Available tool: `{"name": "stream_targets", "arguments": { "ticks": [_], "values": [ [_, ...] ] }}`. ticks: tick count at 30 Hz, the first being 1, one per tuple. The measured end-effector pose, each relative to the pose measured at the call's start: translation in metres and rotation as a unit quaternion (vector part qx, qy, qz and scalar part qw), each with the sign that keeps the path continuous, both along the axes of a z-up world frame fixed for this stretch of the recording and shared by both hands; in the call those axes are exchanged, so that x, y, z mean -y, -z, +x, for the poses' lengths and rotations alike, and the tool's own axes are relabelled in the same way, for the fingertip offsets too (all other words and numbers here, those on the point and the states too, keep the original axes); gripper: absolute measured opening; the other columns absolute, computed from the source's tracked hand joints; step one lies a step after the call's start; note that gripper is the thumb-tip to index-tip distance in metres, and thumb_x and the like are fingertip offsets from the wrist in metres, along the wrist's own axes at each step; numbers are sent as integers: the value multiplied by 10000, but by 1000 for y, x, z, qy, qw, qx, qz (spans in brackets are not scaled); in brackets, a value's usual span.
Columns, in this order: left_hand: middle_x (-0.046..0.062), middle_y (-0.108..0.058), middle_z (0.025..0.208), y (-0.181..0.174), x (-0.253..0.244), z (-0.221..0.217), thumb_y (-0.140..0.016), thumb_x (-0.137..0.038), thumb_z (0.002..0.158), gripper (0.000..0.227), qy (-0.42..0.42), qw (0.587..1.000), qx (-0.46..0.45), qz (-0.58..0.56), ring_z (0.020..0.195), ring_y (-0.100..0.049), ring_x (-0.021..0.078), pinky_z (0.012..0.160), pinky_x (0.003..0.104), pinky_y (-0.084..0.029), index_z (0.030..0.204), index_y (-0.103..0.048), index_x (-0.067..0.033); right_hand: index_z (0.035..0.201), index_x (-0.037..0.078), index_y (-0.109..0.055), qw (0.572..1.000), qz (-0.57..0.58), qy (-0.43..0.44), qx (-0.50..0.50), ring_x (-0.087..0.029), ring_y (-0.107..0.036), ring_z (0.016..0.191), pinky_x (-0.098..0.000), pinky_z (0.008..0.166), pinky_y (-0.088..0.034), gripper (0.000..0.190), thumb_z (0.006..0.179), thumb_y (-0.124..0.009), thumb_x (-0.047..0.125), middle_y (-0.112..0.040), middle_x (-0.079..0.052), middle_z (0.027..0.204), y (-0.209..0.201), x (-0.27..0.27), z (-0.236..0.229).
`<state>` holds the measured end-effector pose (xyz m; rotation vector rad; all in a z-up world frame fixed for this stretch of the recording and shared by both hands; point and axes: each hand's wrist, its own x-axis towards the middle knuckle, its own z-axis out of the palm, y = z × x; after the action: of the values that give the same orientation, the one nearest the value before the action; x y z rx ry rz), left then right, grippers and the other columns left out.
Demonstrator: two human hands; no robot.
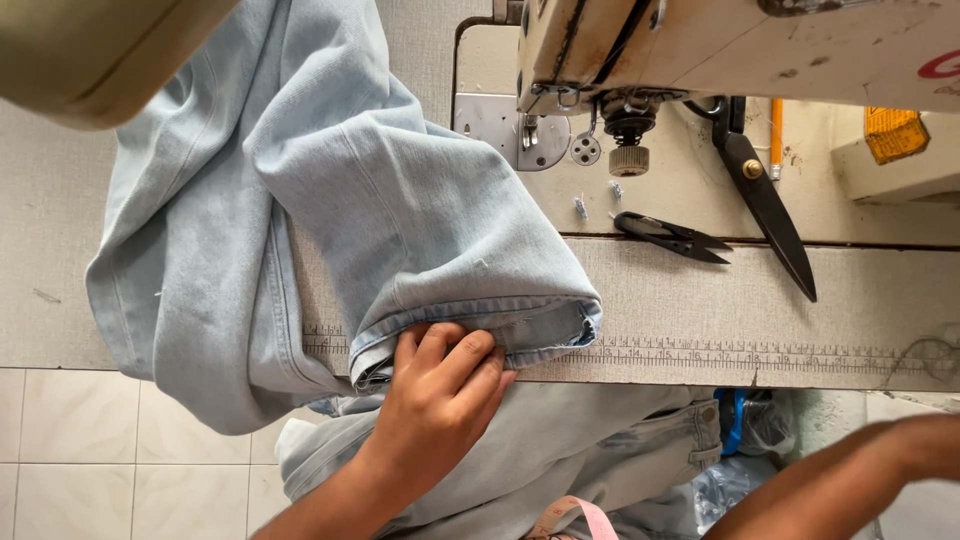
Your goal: Trimming excess fabric and loose threads from the hem of denim jeans using scissors and adjusting the hem by hand at a sewing workstation.
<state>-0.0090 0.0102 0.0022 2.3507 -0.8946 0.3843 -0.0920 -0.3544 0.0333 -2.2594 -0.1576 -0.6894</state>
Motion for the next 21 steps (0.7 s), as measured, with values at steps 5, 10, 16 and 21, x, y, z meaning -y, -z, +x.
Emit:
{"name": "stream_targets", "arguments": {
  "ticks": [5,10,16,21],
  "values": [
    [78,-622,1051,0,1,-1,-693,-114,988,158,3,1000,-1,-5,897,-550,301,740,461,-393,871,-628,-29,1235,-22,-618,999,-43,-12,-23,-340,-655,1247,-443,1135,-525,211,1045,-708,-20,-661,-208,1312,-3,-54,71],
    [94,-621,1026,-6,4,1,-685,-102,988,204,-17,1000,16,-8,881,-543,312,679,464,-381,821,-590,-36,1224,49,-660,982,-52,-151,-98,-189,-653,968,-341,807,-514,227,1011,-733,73,-723,-86,1229,3,-108,174],
    [90,-612,1020,-2,5,0,-689,-109,997,202,-26,999,27,-28,866,-535,307,690,459,-400,836,-598,-28,1252,262,-479,866,-44,62,-494,-171,-662,1012,-361,887,-436,579,852,-592,665,-704,8,1130,21,-143,237],
    [95,-620,1063,1,1,-2,-682,-114,1001,183,-12,1000,4,-25,893,-544,313,700,467,-393,853,-615,-30,1105,238,-617,921,-18,-22,-389,-56,-632,985,-241,929,-394,162,1028,-565,372,-644,125,1053,40,-134,236]
  ]
}}
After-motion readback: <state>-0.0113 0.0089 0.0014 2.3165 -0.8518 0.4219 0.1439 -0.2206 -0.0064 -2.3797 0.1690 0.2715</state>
